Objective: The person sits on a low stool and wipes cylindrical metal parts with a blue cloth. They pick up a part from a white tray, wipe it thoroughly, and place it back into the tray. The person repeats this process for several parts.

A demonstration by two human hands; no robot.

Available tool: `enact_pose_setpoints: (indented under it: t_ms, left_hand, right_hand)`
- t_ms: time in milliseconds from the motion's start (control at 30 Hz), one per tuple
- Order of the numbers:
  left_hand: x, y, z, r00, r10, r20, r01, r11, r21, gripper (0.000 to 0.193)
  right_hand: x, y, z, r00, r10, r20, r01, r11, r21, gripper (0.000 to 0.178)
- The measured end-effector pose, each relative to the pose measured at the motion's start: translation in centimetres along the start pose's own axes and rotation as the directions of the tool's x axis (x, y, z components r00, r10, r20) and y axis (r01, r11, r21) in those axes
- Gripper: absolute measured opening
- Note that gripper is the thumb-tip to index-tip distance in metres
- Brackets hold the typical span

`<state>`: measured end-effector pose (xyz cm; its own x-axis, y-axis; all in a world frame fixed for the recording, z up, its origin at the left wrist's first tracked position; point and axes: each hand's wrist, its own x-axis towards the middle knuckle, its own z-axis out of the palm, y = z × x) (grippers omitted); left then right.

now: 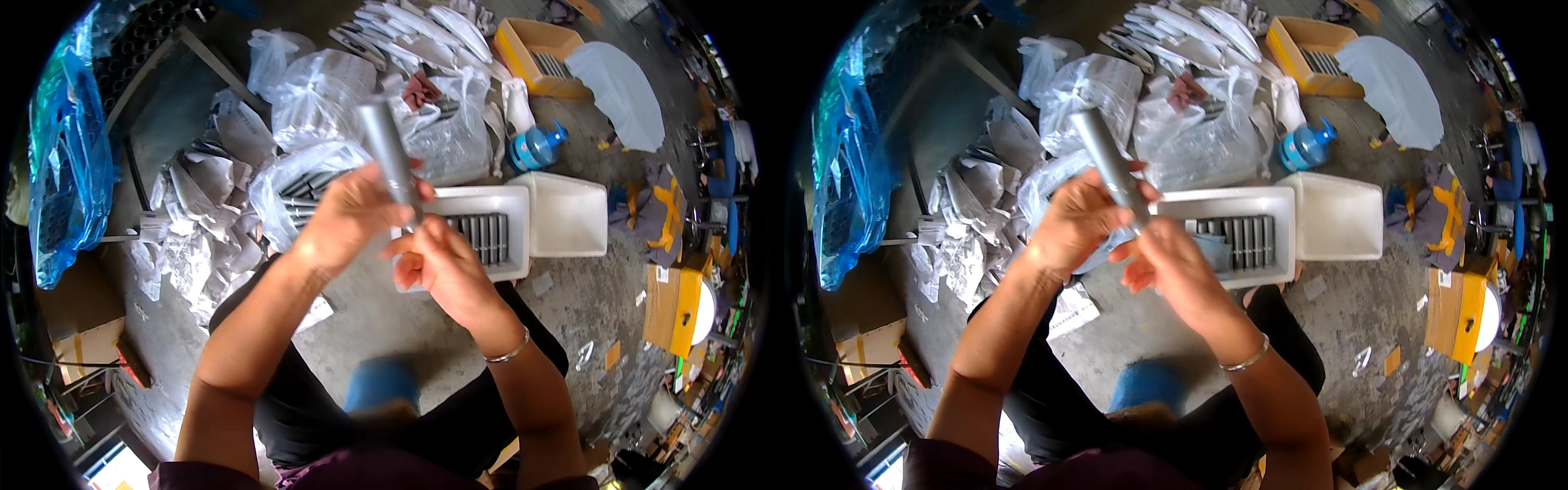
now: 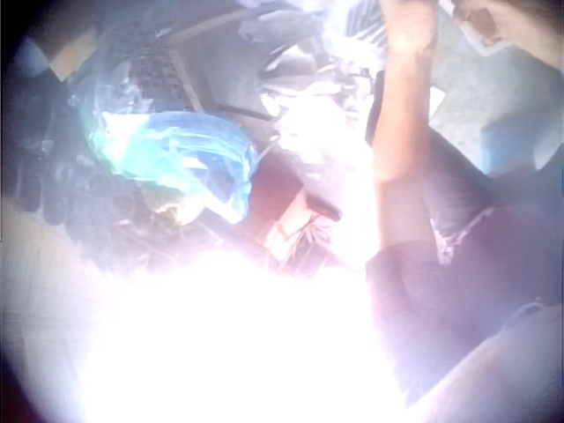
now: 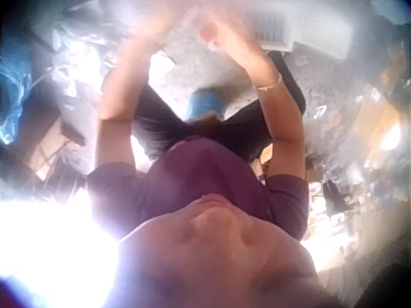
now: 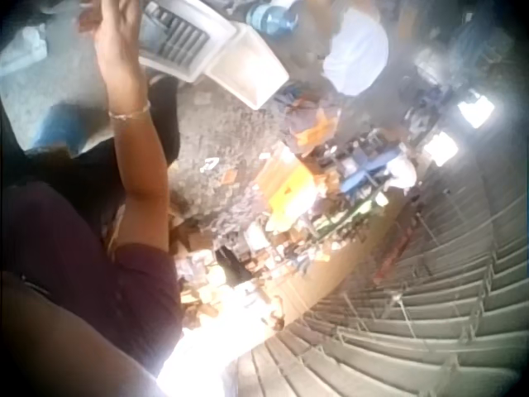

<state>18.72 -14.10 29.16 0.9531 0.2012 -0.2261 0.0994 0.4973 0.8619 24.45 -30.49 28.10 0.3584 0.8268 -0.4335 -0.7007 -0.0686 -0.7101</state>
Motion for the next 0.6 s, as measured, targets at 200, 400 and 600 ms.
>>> enact_pose_setpoints:
  t_ms: [200, 400, 600]
  left_hand:
    - [0.9, 0.2, -2.4, 0.945, 0.045, -0.323, -0.08, 0.992, -0.096, 0.035]
    - [-0.7, 1.3, -3.5, 0.948, 0.004, -0.317, -0.022, 0.998, -0.056, 0.031]
    - [-1.2, 1.9, -3.9, 0.974, 0.044, -0.224, -0.068, 0.993, -0.098, 0.026]
  right_hand:
    - [-1.2, 6.5, -0.5, 0.953, 0.112, 0.283, 0.183, 0.532, -0.827, 0.03]
    - [-1.4, 7.6, -4.5, 0.944, 0.33, 0.011, 0.035, -0.068, -0.997, 0.035]
    - [2.9, 12.2, -17.9, 0.976, -0.143, -0.165, -0.182, -0.12, -0.976, 0.035]
